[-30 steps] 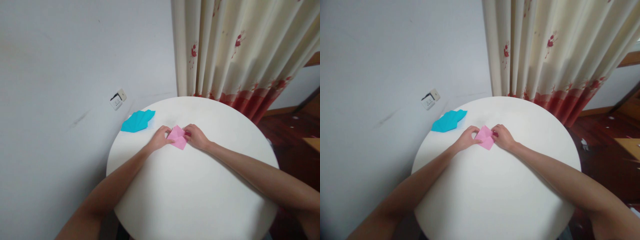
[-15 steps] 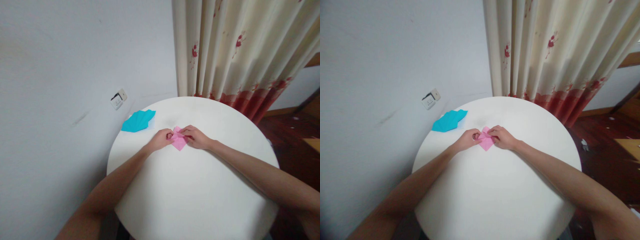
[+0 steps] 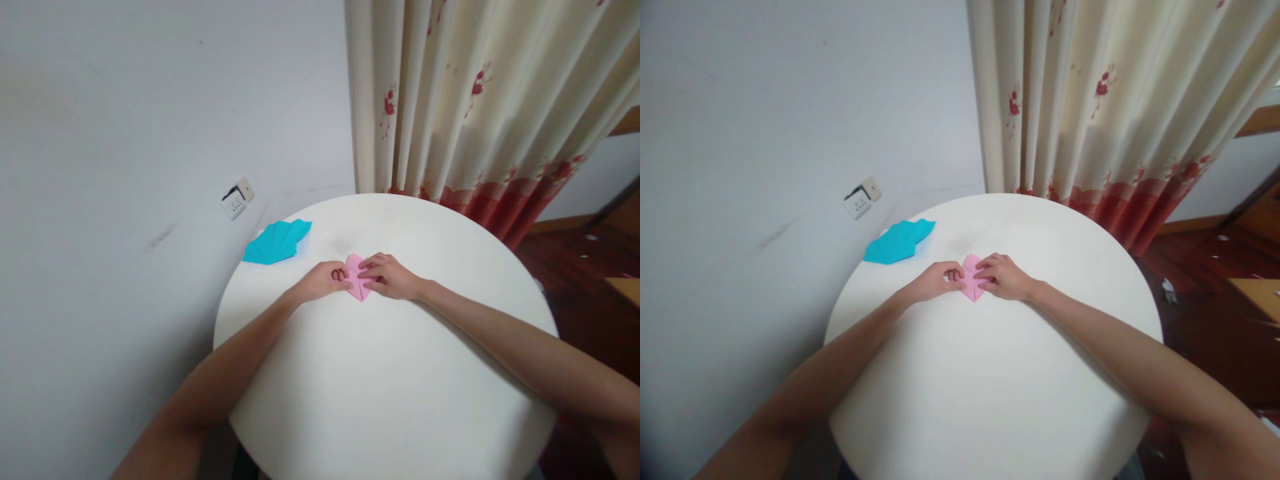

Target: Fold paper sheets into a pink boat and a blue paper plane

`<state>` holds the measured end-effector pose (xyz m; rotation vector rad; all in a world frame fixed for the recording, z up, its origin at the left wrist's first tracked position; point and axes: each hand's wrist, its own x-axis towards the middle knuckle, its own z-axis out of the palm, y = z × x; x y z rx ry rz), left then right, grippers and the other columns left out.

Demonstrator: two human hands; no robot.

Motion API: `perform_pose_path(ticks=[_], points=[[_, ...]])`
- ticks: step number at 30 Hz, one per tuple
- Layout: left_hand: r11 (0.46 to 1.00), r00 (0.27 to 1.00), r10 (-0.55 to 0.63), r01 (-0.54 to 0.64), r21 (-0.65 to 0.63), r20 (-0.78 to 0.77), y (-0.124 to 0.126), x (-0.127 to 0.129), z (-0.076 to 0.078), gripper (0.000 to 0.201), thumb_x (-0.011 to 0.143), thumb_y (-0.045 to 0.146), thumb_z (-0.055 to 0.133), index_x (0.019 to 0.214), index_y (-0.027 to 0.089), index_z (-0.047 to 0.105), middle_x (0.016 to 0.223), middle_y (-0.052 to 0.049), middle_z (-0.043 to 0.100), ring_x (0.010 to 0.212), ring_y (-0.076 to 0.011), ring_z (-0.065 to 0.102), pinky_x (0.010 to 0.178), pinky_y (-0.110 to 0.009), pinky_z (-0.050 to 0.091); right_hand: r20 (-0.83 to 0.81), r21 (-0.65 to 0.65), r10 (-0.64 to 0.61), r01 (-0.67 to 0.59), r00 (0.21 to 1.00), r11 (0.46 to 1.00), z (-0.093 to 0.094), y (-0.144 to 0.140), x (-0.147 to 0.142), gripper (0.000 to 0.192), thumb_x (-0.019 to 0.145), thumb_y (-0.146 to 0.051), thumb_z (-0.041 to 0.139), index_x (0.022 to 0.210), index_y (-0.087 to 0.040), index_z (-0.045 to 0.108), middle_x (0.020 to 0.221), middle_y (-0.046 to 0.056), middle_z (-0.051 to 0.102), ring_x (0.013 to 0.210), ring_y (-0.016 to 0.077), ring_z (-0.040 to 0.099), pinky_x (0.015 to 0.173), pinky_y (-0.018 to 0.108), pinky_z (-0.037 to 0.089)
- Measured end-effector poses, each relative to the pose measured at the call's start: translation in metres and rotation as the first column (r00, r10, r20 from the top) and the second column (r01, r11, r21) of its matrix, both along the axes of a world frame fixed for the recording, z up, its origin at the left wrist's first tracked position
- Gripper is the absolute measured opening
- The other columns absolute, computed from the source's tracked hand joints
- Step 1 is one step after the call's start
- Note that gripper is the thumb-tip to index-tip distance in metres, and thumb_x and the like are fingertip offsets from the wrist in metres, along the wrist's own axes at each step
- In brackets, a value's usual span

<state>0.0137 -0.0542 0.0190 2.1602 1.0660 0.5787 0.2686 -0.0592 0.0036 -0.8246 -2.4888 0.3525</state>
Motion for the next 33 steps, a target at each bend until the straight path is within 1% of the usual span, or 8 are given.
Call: perform_pose_path(ticks=[5, 10, 12, 16, 20, 27, 30, 33], points=[[0.952, 0.986, 0.014, 0.038, 0.304, -0.166, -0.003, 0.004, -0.005, 0.055, 0.073, 0.046, 0.083, 0.121, 0.024, 0.065, 0.114, -0.007, 0.064, 0.109, -0.0256, 0.057, 0.100, -0.040, 0.043, 0.040, -0.018, -0.098, 0.099, 0.994, 0.995, -0.004, 0.002, 0.001, 0.053, 0.089, -0.052, 0.065, 0.133, -0.023, 0.063, 0.131, 0.013, 0.062, 0.120, 0.0317, 0.052, 0.101, 0.048, 0.040], [0.931, 0.941, -0.077, 0.187, 0.315, -0.329, -0.009, 0.007, -0.012, 0.058, 0.093, 0.052, 0.061, 0.146, 0.030, 0.048, 0.154, -0.007, 0.044, 0.143, -0.0264, 0.036, 0.119, -0.046, 0.024, 0.092, 0.009, -0.208, 0.208, 0.974, 0.978, -0.008, 0.003, 0.004, 0.082, 0.082, -0.072, 0.061, 0.144, -0.019, 0.052, 0.142, 0.016, 0.055, 0.130, 0.0358, 0.046, 0.107, 0.051, 0.036], [0.925, 0.898, -0.130, 0.263, 0.274, -0.421, -0.011, 0.007, -0.012, 0.053, 0.101, 0.049, 0.047, 0.151, 0.033, 0.039, 0.161, -0.004, 0.033, 0.150, -0.0241, 0.025, 0.122, -0.048, 0.014, 0.112, 0.008, -0.222, 0.222, 0.969, 0.975, -0.011, 0.006, 0.004, 0.076, 0.090, -0.070, 0.050, 0.146, -0.019, 0.049, 0.147, 0.016, 0.051, 0.136, 0.0344, 0.042, 0.112, 0.050, 0.032], [0.921, 0.832, -0.169, 0.325, 0.217, -0.529, -0.014, 0.007, -0.008, 0.052, 0.106, 0.046, 0.031, 0.156, 0.036, 0.026, 0.166, 0.000, 0.018, 0.154, -0.0217, 0.011, 0.123, -0.050, 0.005, 0.077, -0.045, -0.325, 0.328, 0.943, 0.943, -0.017, 0.017, 0.006, 0.055, 0.105, -0.041, 0.021, 0.141, -0.017, 0.055, 0.144, 0.013, 0.056, 0.135, 0.0249, 0.047, 0.115, 0.041, 0.032], [0.915, 0.809, -0.182, 0.348, 0.204, -0.559, -0.015, 0.009, -0.003, 0.052, 0.106, 0.049, 0.024, 0.157, 0.038, 0.022, 0.167, 0.002, 0.012, 0.155, -0.0213, 0.006, 0.123, -0.049, 0.003, 0.184, -0.026, -0.393, 0.404, 0.901, 0.915, -0.019, 0.019, 0.008, 0.051, 0.103, -0.043, 0.030, 0.142, -0.020, 0.053, 0.151, 0.013, 0.048, 0.142, 0.0283, 0.039, 0.116, 0.050, 0.030], [0.918, 0.800, -0.191, 0.350, 0.185, -0.569, -0.016, 0.010, 0.000, 0.052, 0.106, 0.051, 0.023, 0.157, 0.039, 0.022, 0.167, 0.002, 0.010, 0.155, -0.0221, 0.005, 0.123, -0.049, 0.002, 0.343, -0.111, -0.322, 0.378, 0.883, 0.919, -0.011, 0.017, 0.016, 0.062, 0.100, -0.049, 0.040, 0.155, -0.020, 0.035, 0.163, 0.016, 0.026, 0.151, 0.0345, 0.018, 0.118, 0.062, 0.020], [0.923, 0.810, -0.184, 0.338, 0.186, -0.556, -0.017, 0.011, 0.000, 0.052, 0.106, 0.051, 0.024, 0.157, 0.038, 0.024, 0.167, 0.001, 0.013, 0.155, -0.0229, 0.007, 0.123, -0.048, 0.003, 0.335, -0.152, -0.271, 0.336, 0.902, 0.930, -0.011, 0.028, 0.031, 0.061, 0.098, -0.041, 0.047, 0.155, -0.022, 0.035, 0.163, 0.014, 0.028, 0.151, 0.0307, 0.021, 0.119, 0.057, 0.021], [0.929, 0.834, -0.179, 0.318, 0.190, -0.521, -0.017, 0.011, 0.000, 0.052, 0.105, 0.052, 0.028, 0.155, 0.039, 0.029, 0.166, 0.001, 0.017, 0.154, -0.0241, 0.008, 0.123, -0.049, 0.005, 0.255, -0.139, -0.264, 0.306, 0.930, 0.942, -0.013, 0.038, 0.043, 0.051, 0.097, -0.032, 0.048, 0.146, -0.018, 0.049, 0.158, 0.016, 0.036, 0.148, 0.0288, 0.030, 0.119, 0.052, 0.025]])
